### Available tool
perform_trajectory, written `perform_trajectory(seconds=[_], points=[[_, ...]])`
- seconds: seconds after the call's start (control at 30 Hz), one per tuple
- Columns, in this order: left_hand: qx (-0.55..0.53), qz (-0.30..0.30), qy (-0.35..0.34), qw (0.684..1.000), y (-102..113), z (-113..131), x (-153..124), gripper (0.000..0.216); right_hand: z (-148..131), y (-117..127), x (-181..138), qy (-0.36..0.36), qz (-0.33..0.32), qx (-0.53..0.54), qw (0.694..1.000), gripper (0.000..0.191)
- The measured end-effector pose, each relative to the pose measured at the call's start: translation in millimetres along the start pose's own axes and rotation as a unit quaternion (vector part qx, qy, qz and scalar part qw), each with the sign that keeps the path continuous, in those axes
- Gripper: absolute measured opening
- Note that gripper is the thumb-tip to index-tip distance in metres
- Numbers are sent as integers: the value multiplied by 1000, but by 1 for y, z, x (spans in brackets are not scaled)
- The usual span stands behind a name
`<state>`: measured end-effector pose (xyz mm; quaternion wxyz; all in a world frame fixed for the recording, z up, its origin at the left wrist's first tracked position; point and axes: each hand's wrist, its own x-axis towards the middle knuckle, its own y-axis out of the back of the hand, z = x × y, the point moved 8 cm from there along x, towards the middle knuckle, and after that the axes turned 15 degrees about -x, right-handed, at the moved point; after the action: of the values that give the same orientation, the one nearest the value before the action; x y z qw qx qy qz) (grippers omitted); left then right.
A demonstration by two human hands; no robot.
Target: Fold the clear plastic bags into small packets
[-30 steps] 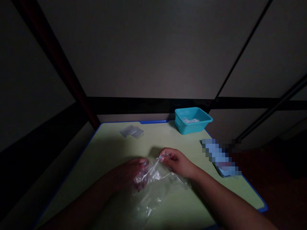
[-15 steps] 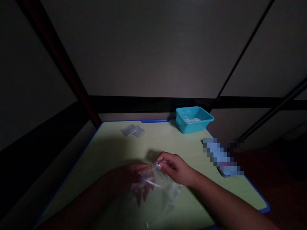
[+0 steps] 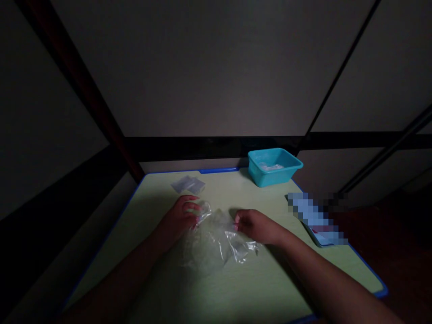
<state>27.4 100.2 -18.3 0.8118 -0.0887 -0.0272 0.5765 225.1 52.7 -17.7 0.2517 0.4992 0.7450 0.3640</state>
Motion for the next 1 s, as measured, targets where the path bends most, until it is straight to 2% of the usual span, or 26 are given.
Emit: perform_trajectory(seconds=[0.07,0.1,0.17,0.23,0.33,0.43,0.53,0.6,0.7,0.77,0.83,0.9,1.0], points=[[119,33,-76,989,4,12,-1,53,3,4,-1,-19,-3,-32,999,10],[191,46,-124,973,3,20,-3,53,4,6,-2,-31,-4,-56,998,13],[344,62,-214,912,-5,34,-12,49,5,10,-4,-59,-3,-129,990,18],[446,24,-251,859,-22,34,-19,44,5,14,-6,-90,0,-210,974,20],[526,-135,-205,814,-51,6,-28,54,5,17,-8,-130,-1,-286,949,23],[566,-222,-132,783,-60,-22,-35,80,0,18,-8,-141,19,-316,938,26],[582,-249,-105,767,-62,-30,-41,92,-7,18,-2,-104,53,-326,938,36],[582,-262,-103,763,-65,-30,-44,96,-1,22,3,-108,58,-336,934,28],[567,-293,-102,763,-73,-29,-50,99,28,44,5,-196,65,-349,914,23],[551,-326,-103,761,-79,-30,-54,100,44,71,-1,-265,115,-355,889,24],[543,-342,-111,759,-82,-30,-55,100,46,94,-10,-293,186,-359,866,30],[547,-328,-131,759,-81,-25,-51,96,36,98,-12,-245,230,-344,877,31],[563,-274,-173,760,-77,-17,-44,83,6,66,2,-71,200,-275,938,29]])
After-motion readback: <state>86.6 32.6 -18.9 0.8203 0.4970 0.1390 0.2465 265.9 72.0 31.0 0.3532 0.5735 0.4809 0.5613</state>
